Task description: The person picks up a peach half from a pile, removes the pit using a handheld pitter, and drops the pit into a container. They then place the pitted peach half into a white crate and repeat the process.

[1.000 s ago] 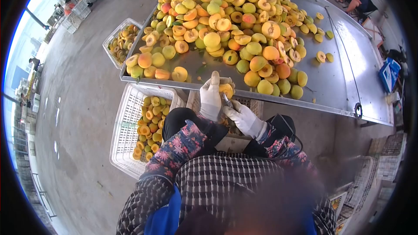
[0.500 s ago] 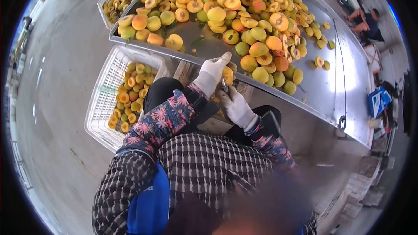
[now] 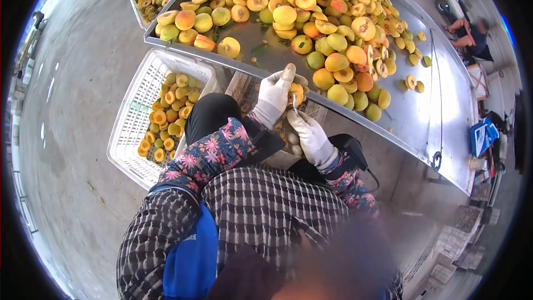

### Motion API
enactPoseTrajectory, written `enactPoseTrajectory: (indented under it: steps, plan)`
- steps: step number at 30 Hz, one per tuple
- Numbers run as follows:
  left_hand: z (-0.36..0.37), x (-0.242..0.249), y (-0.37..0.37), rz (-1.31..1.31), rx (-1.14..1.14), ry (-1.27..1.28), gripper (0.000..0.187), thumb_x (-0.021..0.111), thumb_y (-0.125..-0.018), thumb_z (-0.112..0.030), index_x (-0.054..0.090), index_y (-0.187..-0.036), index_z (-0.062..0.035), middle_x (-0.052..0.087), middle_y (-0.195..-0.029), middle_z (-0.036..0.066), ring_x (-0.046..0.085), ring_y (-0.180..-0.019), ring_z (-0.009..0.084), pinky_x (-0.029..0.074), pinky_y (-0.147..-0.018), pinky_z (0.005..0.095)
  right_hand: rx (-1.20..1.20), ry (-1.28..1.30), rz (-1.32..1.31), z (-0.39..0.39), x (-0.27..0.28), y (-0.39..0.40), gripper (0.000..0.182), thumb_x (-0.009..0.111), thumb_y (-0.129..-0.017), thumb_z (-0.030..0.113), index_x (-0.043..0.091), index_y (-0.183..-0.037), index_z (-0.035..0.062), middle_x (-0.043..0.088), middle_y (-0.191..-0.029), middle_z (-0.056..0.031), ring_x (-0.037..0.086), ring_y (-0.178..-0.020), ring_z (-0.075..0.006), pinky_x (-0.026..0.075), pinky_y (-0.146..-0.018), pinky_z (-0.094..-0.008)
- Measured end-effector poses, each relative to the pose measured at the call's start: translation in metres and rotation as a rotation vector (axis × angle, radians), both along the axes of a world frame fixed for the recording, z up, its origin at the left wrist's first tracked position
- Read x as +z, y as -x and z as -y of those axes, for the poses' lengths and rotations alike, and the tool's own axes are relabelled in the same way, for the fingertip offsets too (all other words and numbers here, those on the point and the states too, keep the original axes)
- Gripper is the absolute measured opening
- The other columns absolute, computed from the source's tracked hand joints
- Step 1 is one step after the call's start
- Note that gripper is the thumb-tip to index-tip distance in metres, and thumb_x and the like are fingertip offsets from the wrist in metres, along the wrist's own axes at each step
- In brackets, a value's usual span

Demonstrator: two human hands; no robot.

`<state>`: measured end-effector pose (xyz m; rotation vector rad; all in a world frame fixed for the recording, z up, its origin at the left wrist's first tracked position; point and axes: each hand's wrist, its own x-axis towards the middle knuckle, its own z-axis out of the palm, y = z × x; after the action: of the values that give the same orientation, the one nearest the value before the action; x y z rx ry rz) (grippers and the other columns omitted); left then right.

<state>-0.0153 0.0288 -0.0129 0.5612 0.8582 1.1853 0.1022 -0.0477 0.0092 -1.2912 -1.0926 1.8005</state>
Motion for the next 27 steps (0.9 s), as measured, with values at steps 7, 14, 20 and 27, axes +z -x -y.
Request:
enactPoseTrajectory:
  steps: [7,14,20,27]
  plan:
    - [-0.007,0.001,0.009,0.097,-0.174,0.044,0.048,0.058,-0.094,-0.045,0.058,-0.094,0.0025,0.065,-0.09,0.016,0.067,-0.077,0.0289,0.057,-0.068,0.0408,-0.082,0.172,-0.134,0.001,0.002,0.003,0.03,0.047,-0.1,0.042,0.052,-0.097,0.0125,0.043,-0.058,0.0032,0.036,-0.038,-0.0098,0.027,-0.035,-0.0236]
    - [-0.007,0.005,0.006,0.11,-0.201,0.092,0.047,0.061,-0.093,-0.044,0.057,-0.096,0.0025,0.064,-0.092,0.016,0.067,-0.078,0.0314,0.057,-0.069,0.0422,-0.119,0.017,-0.176,0.006,-0.01,0.008,0.03,0.049,-0.1,0.043,0.051,-0.096,0.0132,0.043,-0.057,0.0033,0.036,-0.038,-0.0097,0.027,-0.035,-0.0234]
    - [-0.005,0.005,0.004,0.135,-0.184,0.101,0.048,0.063,-0.091,-0.045,0.055,-0.102,0.0016,0.063,-0.096,0.016,0.066,-0.079,0.0308,0.057,-0.069,0.0425,-0.148,0.009,-0.225,0.006,-0.016,0.006,0.027,0.052,-0.099,0.039,0.052,-0.098,0.0127,0.044,-0.057,0.0035,0.036,-0.038,-0.009,0.028,-0.037,-0.0245]
    - [-0.003,0.014,0.002,0.186,-0.159,0.168,0.05,0.063,-0.09,-0.049,0.054,-0.104,-0.0017,0.061,-0.101,0.014,0.066,-0.083,0.0307,0.057,-0.071,0.0429,-0.148,-0.379,-0.1,0.001,-0.052,0.005,0.029,0.051,-0.1,0.038,0.054,-0.101,0.0093,0.045,-0.06,0.0008,0.037,-0.039,-0.0101,0.029,-0.038,-0.0245]
